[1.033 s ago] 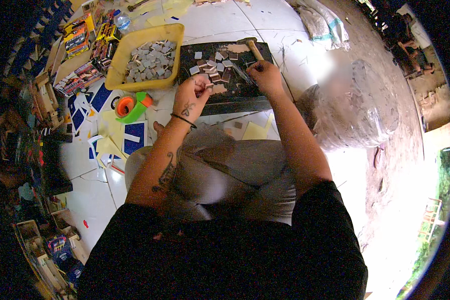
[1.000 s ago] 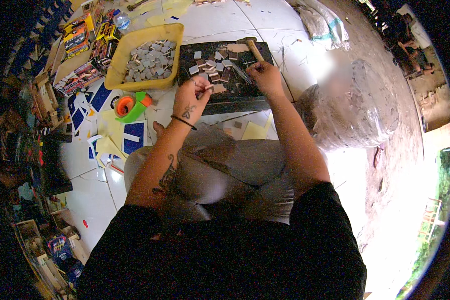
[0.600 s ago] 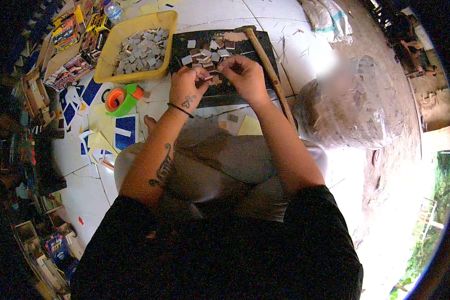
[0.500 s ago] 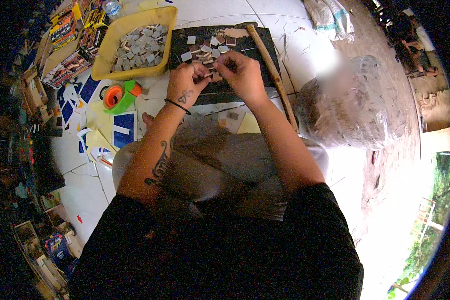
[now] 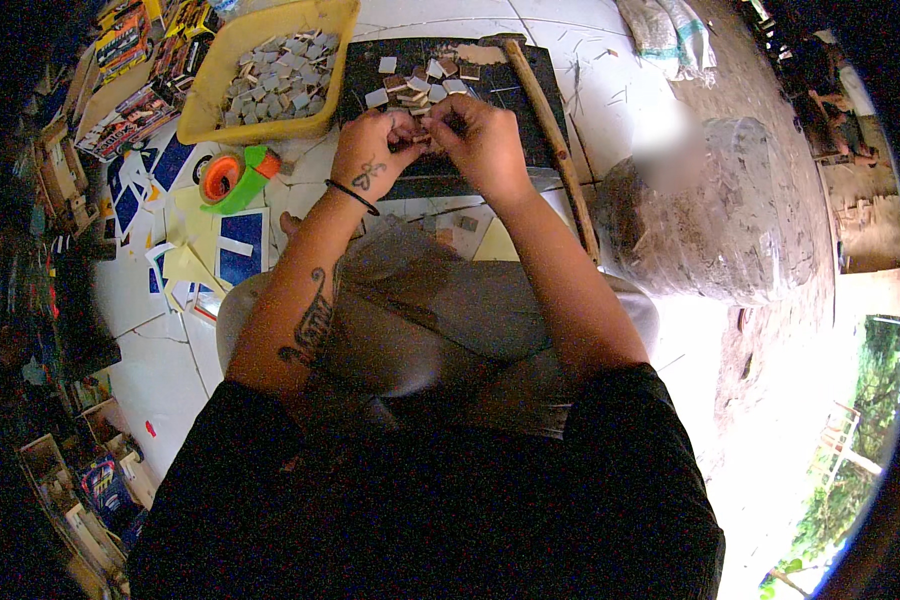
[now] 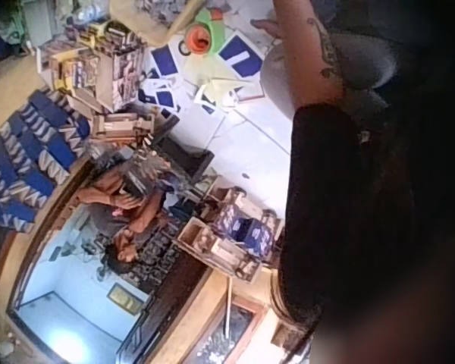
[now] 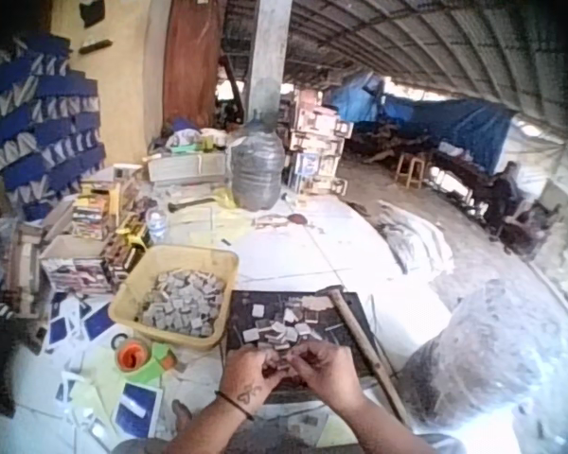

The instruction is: The person sits on the floor and uses a hammer to break small rectangular tiles on a black board. They pick up tiles from a bowl, place them on the board, and strike them with the hammer, then place the broken pieces into a yellow container.

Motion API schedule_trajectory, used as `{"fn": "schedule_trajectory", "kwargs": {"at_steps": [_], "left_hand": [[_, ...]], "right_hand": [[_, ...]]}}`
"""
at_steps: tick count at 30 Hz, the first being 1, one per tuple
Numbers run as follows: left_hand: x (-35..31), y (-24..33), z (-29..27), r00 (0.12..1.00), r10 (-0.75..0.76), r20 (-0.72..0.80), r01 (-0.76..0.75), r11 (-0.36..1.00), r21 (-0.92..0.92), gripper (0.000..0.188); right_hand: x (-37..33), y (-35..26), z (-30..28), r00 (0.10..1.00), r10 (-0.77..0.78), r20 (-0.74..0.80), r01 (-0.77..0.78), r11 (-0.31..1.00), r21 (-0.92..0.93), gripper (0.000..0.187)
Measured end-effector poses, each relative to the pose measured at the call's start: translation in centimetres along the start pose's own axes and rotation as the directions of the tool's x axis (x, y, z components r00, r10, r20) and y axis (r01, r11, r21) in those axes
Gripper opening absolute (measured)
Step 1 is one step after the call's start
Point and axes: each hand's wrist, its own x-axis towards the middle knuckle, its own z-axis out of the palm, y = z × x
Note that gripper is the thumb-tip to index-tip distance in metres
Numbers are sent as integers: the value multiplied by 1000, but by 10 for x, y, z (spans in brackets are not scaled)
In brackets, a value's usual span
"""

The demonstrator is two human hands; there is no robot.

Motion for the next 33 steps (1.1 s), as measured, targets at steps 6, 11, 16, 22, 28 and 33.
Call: {"fn": "schedule_trajectory", "kwargs": {"at_steps": [6,11,16,22,28,33], "left_hand": [[2,4,-3,998,-40,44,40,999,-3,18],[0,9,-6,1000,-3,-12,2,998,-55,14],[-3,7,1,980,106,-166,-129,982,-136,12],[-4,8,7,991,17,-131,-37,987,-153,13],[-6,12,7,981,58,-187,-87,984,-155,14],[-5,11,6,991,35,-129,-55,986,-159,15]], "right_hand": [[1,-6,0,997,-75,11,76,994,-78,11],[2,-10,1,991,-125,43,130,979,-158,9],[2,-11,-7,978,-210,18,208,948,-240,13],[-31,24,-73,900,437,-17,-262,507,-822,56],[-46,32,-83,952,300,-54,-271,752,-601,41],[-101,-50,-115,850,496,176,-494,868,-60,35]]}}
